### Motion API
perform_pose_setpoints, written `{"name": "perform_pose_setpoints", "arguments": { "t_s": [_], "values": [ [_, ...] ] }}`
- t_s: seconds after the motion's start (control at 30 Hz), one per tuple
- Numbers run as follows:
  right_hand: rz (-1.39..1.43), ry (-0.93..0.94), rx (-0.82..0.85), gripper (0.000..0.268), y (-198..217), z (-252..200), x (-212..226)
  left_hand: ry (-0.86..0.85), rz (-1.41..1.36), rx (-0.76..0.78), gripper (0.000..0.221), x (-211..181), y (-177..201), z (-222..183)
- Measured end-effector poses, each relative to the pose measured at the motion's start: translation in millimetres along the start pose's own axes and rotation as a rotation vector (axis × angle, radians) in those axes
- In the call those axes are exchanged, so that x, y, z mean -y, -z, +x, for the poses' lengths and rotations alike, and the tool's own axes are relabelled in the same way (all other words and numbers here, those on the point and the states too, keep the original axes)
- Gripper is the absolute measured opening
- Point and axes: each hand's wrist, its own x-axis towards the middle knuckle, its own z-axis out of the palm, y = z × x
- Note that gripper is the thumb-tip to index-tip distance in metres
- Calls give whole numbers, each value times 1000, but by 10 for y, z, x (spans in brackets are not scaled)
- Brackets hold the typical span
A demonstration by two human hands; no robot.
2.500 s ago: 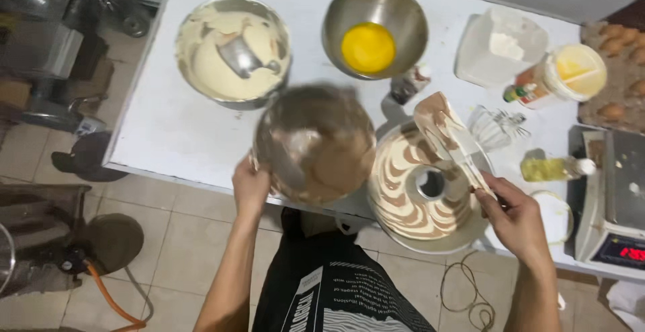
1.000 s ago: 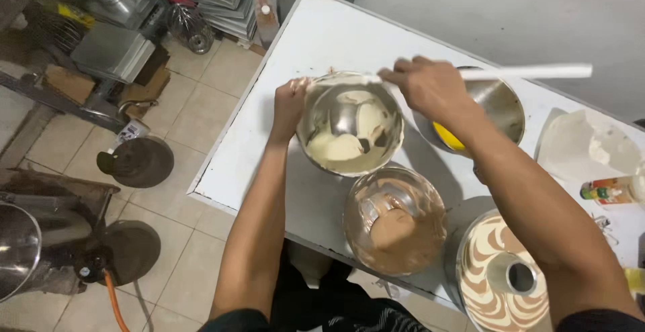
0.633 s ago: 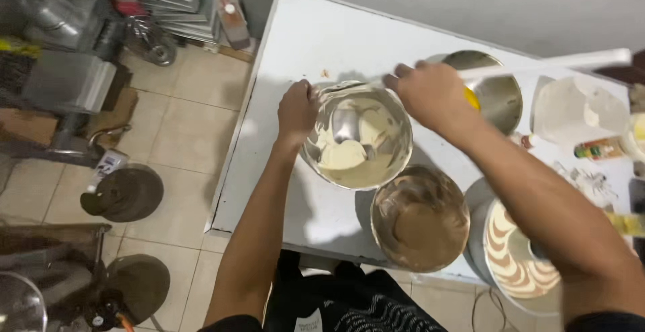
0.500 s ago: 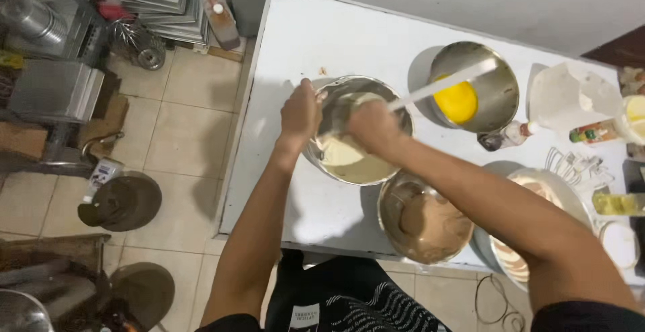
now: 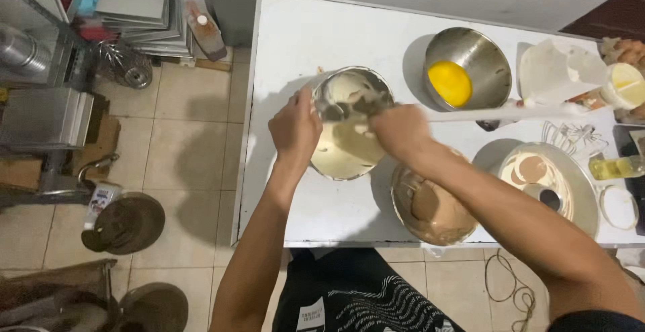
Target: The person pours light and dark batter into a cake tin, alternating colors to create a marbled pattern using a spatula.
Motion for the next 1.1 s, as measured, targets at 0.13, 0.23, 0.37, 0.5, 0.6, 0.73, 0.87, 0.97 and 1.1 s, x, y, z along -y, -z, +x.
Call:
{"name": "perform_pose_setpoints", "arguments": {
  "t_s": [0.13,0.23,0.37,0.5,0.6,0.73,0.87,0.97,1.1],
  "values": [
    [-177,-241,-369,16,252,-217,-132,-59,128,-127,12,-83,24,-118],
    [169,-274,194,14,-958,600,56,-59,95,-155,2,-161,108,-65],
    [134,-29,0,19,-446,7,7,-7,156,-195,6,132,-81,-95],
    [46,-196,5,29,81,-302,-199,-28,154,-236,8,59,-37,-168],
    [159,-296,138,31,-521,-119,-38,2,132,-229,10,-77,-29,-234],
    [504,-304,458,23,-431,-211,289,116,88,-116,4,-41,-30,-198],
    [579,-433,288,43,-287,-427,-40,-21,316,-476,12,193,-154,-256],
    [230,-344,167,40,-218,-483,59,-41,300,-607,15,111,-160,-282],
    [444,-373,448,32,-138,-511,449,8,129,-679,19,-158,-54,-393]
  ]
}}
